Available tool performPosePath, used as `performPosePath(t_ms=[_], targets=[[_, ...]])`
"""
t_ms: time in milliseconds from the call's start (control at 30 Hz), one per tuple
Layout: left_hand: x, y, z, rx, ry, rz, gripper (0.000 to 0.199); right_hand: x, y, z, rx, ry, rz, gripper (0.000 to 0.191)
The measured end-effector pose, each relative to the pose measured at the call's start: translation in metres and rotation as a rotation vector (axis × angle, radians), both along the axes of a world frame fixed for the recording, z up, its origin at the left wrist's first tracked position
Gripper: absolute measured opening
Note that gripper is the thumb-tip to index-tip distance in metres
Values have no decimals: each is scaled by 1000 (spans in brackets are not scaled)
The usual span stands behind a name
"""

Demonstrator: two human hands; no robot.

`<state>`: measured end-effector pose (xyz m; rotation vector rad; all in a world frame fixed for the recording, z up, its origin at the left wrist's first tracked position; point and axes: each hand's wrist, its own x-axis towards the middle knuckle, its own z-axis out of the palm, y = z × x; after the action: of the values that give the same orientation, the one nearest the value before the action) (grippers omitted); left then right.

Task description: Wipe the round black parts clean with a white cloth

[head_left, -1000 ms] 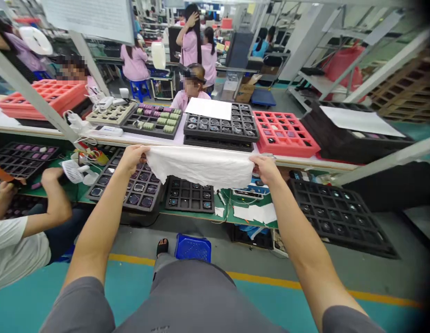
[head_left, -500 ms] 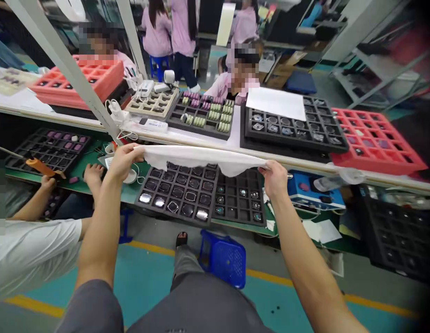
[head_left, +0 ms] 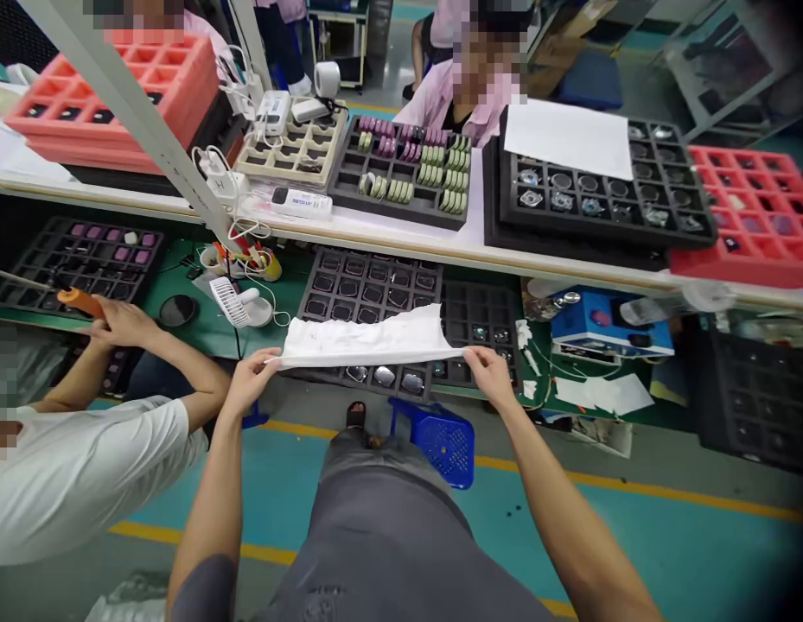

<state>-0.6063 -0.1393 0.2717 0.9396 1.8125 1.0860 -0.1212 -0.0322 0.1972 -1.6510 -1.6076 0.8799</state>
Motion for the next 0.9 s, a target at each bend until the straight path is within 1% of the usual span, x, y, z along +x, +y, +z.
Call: performPosePath(t_ms=[67,167,267,333,400,467,500,567,633,700,767,833,900], targets=[[-1,7,-3,-10,12,-6,27,1,9,-2,-1,-45,-6,45],[-11,32,-7,-29,63,-20,26,-5,35,-3,11,-115,18,44],[-21,61,-12,-49,157,-51,19,-16,66,-5,30,-207,72,36],[-18,72,-15,-30,252,-54,16,-22,77,-5,61,-280,105,35],[-7,69,-16,18,354,-59,22,-25,73,-6,109,-348,145,44],[10,55,-17,64,432,-109,29,-28,56,-9,151,-396,222,52],[19,46,-17,75,456,-161,31,-30,46,-12,162,-410,273,53],[34,30,-19,77,493,-271,28,-35,25,-19,173,-426,349,50],[41,22,-24,68,530,-343,23,-40,14,-26,177,-438,366,44],[43,21,-28,58,570,-371,16,-42,14,-31,179,-447,358,36],[42,25,-32,48,607,-375,10,-39,20,-31,179,-448,364,33],[41,28,-33,39,637,-368,10,-33,29,-27,174,-439,399,31],[40,30,-31,27,665,-357,12,-26,40,-21,158,-422,451,31]])
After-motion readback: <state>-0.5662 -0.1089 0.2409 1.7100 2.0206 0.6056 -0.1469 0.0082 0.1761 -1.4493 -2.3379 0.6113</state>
